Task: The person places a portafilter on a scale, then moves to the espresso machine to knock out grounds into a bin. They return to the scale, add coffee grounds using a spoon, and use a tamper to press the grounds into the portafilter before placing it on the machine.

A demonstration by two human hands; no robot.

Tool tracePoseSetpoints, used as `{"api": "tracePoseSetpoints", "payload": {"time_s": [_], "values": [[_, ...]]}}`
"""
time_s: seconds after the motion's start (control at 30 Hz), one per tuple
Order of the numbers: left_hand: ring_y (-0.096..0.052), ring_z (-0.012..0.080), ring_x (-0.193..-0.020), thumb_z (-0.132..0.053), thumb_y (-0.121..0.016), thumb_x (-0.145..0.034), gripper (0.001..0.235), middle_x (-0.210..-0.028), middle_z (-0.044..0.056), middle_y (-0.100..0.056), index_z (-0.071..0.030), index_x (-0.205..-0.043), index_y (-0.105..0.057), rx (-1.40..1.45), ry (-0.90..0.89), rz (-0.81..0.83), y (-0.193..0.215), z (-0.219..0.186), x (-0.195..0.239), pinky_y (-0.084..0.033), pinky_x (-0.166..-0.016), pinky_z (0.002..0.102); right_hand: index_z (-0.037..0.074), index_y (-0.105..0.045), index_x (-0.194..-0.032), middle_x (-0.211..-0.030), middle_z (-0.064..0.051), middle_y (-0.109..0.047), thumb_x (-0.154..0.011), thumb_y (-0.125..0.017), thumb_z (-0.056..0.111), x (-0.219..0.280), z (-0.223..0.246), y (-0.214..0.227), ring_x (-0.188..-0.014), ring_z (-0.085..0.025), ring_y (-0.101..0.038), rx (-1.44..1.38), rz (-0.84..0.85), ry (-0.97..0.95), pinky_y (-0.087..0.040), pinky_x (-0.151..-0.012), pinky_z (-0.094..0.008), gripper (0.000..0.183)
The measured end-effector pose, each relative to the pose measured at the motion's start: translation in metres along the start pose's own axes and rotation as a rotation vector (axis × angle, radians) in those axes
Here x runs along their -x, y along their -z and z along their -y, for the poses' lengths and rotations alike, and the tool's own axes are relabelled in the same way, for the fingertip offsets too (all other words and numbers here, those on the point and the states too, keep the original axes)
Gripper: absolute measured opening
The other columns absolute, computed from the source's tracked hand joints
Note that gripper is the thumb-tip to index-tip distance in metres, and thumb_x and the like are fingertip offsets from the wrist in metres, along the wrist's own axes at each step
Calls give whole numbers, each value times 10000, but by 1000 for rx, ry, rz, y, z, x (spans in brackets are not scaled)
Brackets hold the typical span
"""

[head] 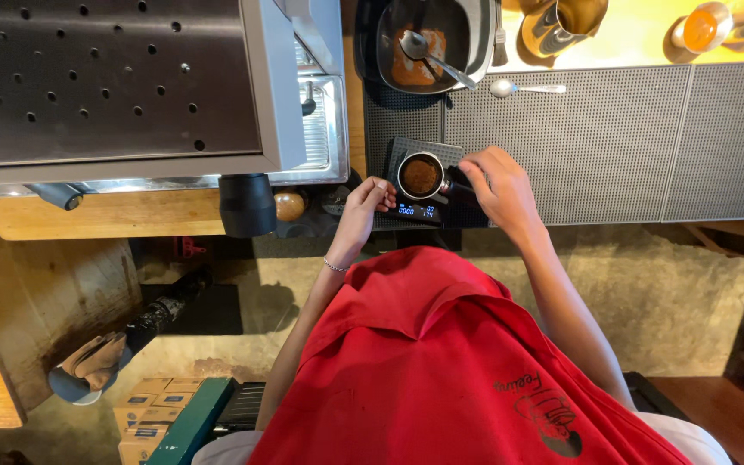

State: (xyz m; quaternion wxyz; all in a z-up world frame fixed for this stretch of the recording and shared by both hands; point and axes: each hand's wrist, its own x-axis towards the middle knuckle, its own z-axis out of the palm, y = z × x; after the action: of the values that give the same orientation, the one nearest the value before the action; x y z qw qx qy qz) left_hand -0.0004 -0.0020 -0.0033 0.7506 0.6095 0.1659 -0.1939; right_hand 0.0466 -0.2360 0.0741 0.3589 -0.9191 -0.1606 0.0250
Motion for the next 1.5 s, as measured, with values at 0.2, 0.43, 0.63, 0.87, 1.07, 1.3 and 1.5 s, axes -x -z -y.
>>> {"api": "tracePoseSetpoints", "payload": {"time_s": [0.2, 0.43, 0.63, 0.87, 1.07, 1.3, 1.5], "values": [[-631, 114, -722, -225, -476, -967, 244, -738, 37, -606, -62, -862, -624, 13, -10, -22, 1, -7, 2, -500, -661, 199, 2, -597, -1035, -886, -165, -600, -1028, -518, 170, -32, 10, -1, -830, -306, -613, -212, -75, -249, -495, -752, -395, 186], [-626, 133, -741, -204, -476, -963, 239, -744, 58, -595, -34, -866, -614, 48, -32, -55, -3, -18, -2, -507, -681, 206, 4, -589, -1026, -890, -159, -607, -1032, -490, 202, -51, -4, -21, -821, -256, -644, -363, -71, -426, -509, -728, -388, 221], [-558, 170, -938, -166, -486, -957, 220, -949, 113, -592, -2, -1072, -577, 38, -80, -109, -12, -46, -5, -493, -827, 270, 35, -470, -1034, -786, -108, -596, -958, -583, 271, -68, -14, -29, -672, -168, -642, -614, -188, -652, -529, -564, -240, 272], [-491, 200, -1094, -183, -458, -977, 271, -1090, 135, -562, -2, -1159, -544, -13, -72, -126, -17, -54, -12, -437, -935, 332, -26, -421, -1147, -821, -65, -517, -927, -588, 119, -105, -6, -23, -637, -129, -619, -881, -361, -654, -538, -532, -190, 312], [-515, 196, -1087, -171, -458, -975, 254, -1089, 134, -586, -12, -1148, -554, -24, -79, -143, -21, -58, -14, -456, -910, 313, -83, -500, -1127, -910, -112, -529, -923, -543, 11, -129, 5, -22, -618, -115, -599, -960, -418, -592, -534, -486, -189, 228], [-524, 185, -1084, -171, -452, -974, 253, -1088, 114, -592, -33, -1158, -558, -20, -45, -140, -20, -58, -22, -452, -918, 313, -100, -588, -1082, -914, -127, -522, -946, -489, 0, -145, -9, -38, -583, -104, -585, -902, -424, -467, -532, -465, -207, 195], [-524, 188, -1093, -173, -451, -979, 254, -1083, 114, -594, -34, -1167, -549, -34, -53, -128, -19, -62, -24, -449, -924, 324, -97, -612, -1043, -920, -114, -505, -963, -463, 9, -144, -15, -37, -582, -119, -584, -870, -458, -430, -536, -465, -210, 200]]}}
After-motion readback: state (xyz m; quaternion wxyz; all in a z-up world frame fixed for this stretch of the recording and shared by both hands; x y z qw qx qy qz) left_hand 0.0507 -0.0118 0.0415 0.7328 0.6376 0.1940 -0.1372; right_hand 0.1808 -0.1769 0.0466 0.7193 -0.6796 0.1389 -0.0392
